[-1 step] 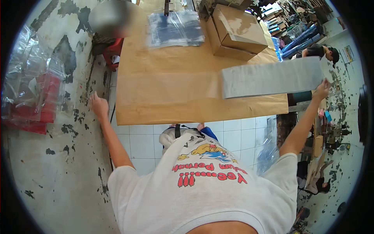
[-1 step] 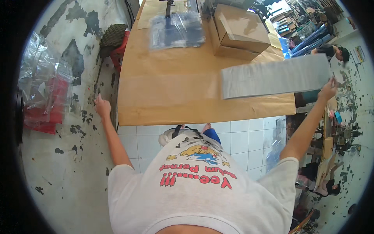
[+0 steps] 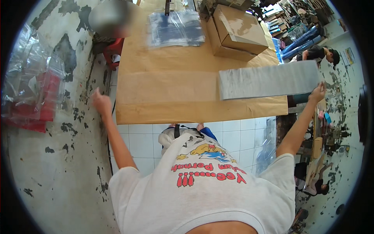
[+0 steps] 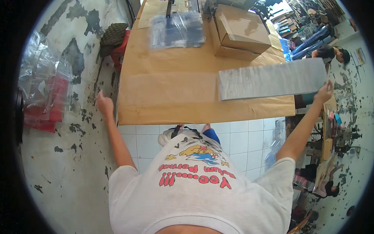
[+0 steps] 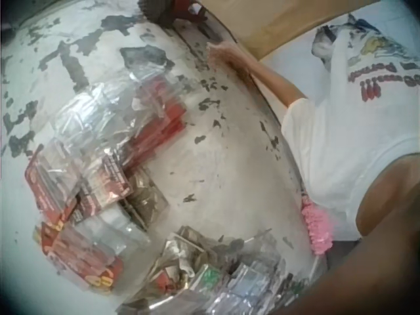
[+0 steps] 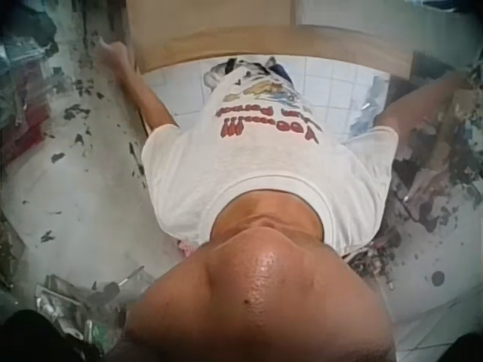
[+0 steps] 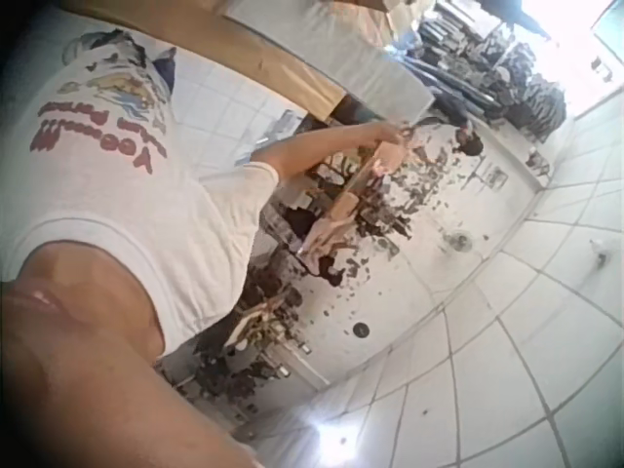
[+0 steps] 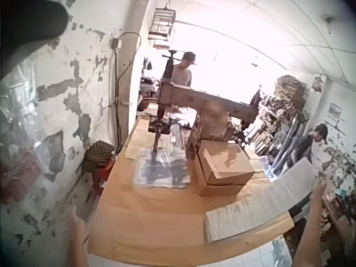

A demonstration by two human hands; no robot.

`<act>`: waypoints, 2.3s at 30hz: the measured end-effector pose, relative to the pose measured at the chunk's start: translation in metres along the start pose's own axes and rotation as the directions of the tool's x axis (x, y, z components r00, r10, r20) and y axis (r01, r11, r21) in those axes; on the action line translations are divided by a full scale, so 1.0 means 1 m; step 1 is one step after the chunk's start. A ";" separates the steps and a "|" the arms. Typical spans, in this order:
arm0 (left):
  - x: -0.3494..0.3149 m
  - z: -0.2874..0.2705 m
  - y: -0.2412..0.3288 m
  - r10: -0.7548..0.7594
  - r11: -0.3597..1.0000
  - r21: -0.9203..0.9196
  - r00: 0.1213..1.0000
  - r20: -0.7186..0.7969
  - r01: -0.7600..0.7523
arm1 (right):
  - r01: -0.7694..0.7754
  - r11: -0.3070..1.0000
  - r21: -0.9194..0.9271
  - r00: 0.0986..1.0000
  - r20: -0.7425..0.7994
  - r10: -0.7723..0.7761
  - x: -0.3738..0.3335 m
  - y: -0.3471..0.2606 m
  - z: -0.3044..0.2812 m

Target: The person retrieves a stack of plastic sheets from the floor and brings it to the work table. They then repeatedly lay out, align, and smooth plastic sheets on the table by hand.

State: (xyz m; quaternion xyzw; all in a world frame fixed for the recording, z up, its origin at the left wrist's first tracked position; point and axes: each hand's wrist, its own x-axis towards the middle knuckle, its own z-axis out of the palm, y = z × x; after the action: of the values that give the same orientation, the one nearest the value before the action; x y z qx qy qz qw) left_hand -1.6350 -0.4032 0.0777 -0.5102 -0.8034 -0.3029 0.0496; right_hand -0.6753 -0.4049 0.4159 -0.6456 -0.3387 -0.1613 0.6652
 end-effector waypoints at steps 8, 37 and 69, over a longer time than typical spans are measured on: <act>-0.096 0.003 0.211 0.327 0.921 0.079 0.868 0.373 -0.381 | -0.112 0.976 -0.188 0.986 0.097 0.132 -0.068 0.185 -0.005; -0.086 0.016 0.191 0.094 0.973 0.174 0.951 0.295 -0.151 | 0.646 0.589 -0.485 0.311 0.872 0.377 -0.445 -0.036 0.104; -0.121 0.038 0.247 0.421 0.907 -0.174 0.821 0.386 -0.383 | 0.508 0.780 -0.365 0.503 0.861 0.075 -0.037 -0.247 0.069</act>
State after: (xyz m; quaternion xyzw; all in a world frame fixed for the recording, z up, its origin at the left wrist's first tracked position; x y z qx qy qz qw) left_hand -1.3588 -0.4054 0.1072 -0.7222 -0.6554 -0.2054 -0.0819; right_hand -0.8799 -0.3743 0.5718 -0.7584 -0.6317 -0.0121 0.1600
